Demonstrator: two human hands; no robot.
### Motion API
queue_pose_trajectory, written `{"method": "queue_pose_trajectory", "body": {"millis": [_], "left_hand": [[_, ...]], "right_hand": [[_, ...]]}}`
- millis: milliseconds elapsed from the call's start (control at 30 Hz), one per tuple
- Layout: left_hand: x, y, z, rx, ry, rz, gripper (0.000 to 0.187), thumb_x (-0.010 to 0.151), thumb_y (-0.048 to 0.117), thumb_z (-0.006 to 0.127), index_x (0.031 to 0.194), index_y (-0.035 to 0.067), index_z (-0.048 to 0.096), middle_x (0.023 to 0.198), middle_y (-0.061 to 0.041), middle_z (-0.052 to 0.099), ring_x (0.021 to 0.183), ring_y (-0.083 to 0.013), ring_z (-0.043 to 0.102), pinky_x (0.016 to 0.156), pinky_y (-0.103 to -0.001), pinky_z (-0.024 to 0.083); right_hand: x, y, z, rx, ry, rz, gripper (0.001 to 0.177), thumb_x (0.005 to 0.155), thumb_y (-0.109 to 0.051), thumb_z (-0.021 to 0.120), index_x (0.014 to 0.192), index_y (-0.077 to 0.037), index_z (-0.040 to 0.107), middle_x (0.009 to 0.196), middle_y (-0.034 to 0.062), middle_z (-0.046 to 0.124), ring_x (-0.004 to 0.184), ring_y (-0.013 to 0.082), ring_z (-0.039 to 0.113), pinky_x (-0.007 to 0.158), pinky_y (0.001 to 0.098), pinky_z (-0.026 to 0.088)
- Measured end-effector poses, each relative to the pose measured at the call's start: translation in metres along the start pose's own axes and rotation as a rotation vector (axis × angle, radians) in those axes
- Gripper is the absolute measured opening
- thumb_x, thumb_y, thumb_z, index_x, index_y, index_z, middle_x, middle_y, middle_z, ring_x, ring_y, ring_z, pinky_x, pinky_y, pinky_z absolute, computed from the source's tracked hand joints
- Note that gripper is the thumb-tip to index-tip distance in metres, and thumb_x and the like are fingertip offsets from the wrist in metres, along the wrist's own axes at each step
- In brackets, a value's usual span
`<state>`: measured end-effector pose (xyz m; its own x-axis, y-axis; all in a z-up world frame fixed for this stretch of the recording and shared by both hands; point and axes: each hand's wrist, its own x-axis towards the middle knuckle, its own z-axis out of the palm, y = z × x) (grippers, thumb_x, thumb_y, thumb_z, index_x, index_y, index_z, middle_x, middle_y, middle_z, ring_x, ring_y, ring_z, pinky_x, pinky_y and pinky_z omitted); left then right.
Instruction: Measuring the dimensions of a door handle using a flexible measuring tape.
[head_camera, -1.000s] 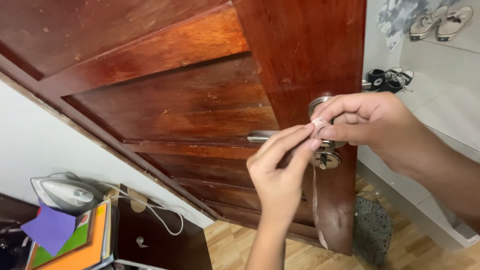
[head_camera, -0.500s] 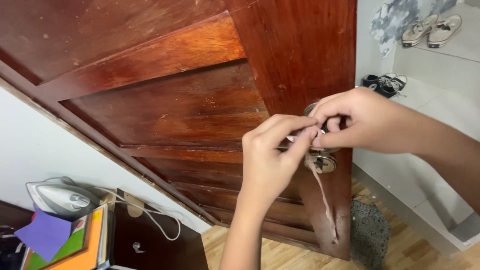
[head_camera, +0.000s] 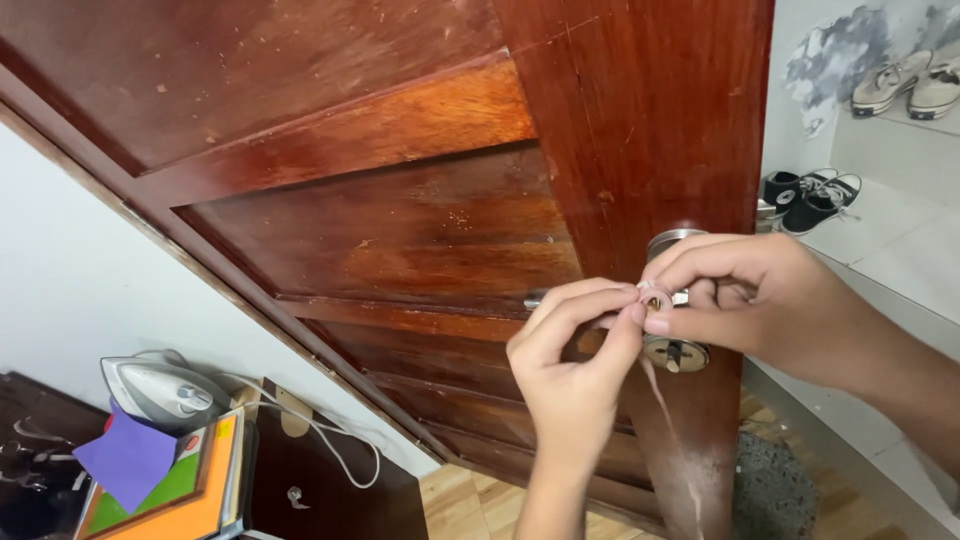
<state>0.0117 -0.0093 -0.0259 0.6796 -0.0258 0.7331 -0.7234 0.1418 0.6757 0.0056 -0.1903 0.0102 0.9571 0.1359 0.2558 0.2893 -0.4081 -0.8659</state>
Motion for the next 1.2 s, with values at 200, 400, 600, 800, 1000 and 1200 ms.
{"method": "queue_pose_trajectory", "body": {"millis": [200,400,600,800,1000,1200], "left_hand": [[0.029,0.022,-0.020,0.202,-0.375,-0.037,0.012,0.082,-0.001,0.076,0.094,0.001,0.076,0.097,-0.007,0.075,0.083,-0.0134,0.074,0.075,-0.024,0.060],[0.035,0.037,-0.019,0.465,-0.433,0.027,0.009,0.084,0.003,0.077,0.092,0.005,0.077,0.094,-0.005,0.075,0.077,-0.0135,0.073,0.068,-0.026,0.059],[0.012,0.021,-0.007,0.175,-0.061,0.034,0.011,0.089,0.002,0.077,0.101,0.001,0.077,0.103,-0.009,0.075,0.091,-0.0146,0.072,0.079,-0.025,0.058],[-0.014,0.002,0.016,-0.040,0.219,-0.202,0.013,0.088,0.000,0.076,0.101,-0.002,0.077,0.104,-0.011,0.075,0.096,-0.0163,0.070,0.084,-0.027,0.056],[-0.018,-0.001,0.015,0.199,0.186,0.102,0.012,0.094,0.000,0.074,0.106,-0.001,0.076,0.106,-0.011,0.075,0.099,-0.0188,0.073,0.093,-0.029,0.059],[0.002,0.014,-0.001,0.318,-0.011,0.186,0.016,0.091,0.003,0.078,0.107,0.000,0.076,0.102,-0.010,0.074,0.091,-0.0163,0.072,0.079,-0.025,0.059]], "right_hand": [[0.008,-0.056,-0.007,-0.411,-0.243,0.250,0.025,0.081,-0.028,0.081,0.102,-0.016,0.083,0.100,-0.0069,0.069,0.057,0.0128,0.048,0.057,0.0285,0.044],[0.011,-0.049,-0.009,-0.478,-0.259,0.067,0.028,0.082,-0.033,0.076,0.102,-0.014,0.080,0.100,-0.0065,0.068,0.068,0.0106,0.055,0.063,0.0269,0.051],[0.013,-0.010,-0.009,-0.251,-0.099,-0.031,0.024,0.080,-0.028,0.079,0.098,-0.013,0.083,0.096,-0.0038,0.073,0.058,0.0122,0.055,0.055,0.0283,0.046],[-0.002,0.025,0.025,0.049,0.158,-0.276,0.017,0.083,-0.019,0.076,0.093,-0.007,0.082,0.096,0.0011,0.076,0.063,0.0085,0.054,0.054,0.0238,0.043],[0.003,0.022,0.015,-0.092,0.117,-0.291,0.019,0.083,-0.024,0.074,0.094,-0.011,0.083,0.100,-0.0010,0.077,0.063,0.0086,0.059,0.055,0.0245,0.047],[0.015,-0.012,-0.018,-0.512,-0.166,-0.389,0.022,0.093,-0.029,0.064,0.102,-0.016,0.080,0.109,0.0002,0.071,0.092,0.0122,0.068,0.084,0.0283,0.057]]}}
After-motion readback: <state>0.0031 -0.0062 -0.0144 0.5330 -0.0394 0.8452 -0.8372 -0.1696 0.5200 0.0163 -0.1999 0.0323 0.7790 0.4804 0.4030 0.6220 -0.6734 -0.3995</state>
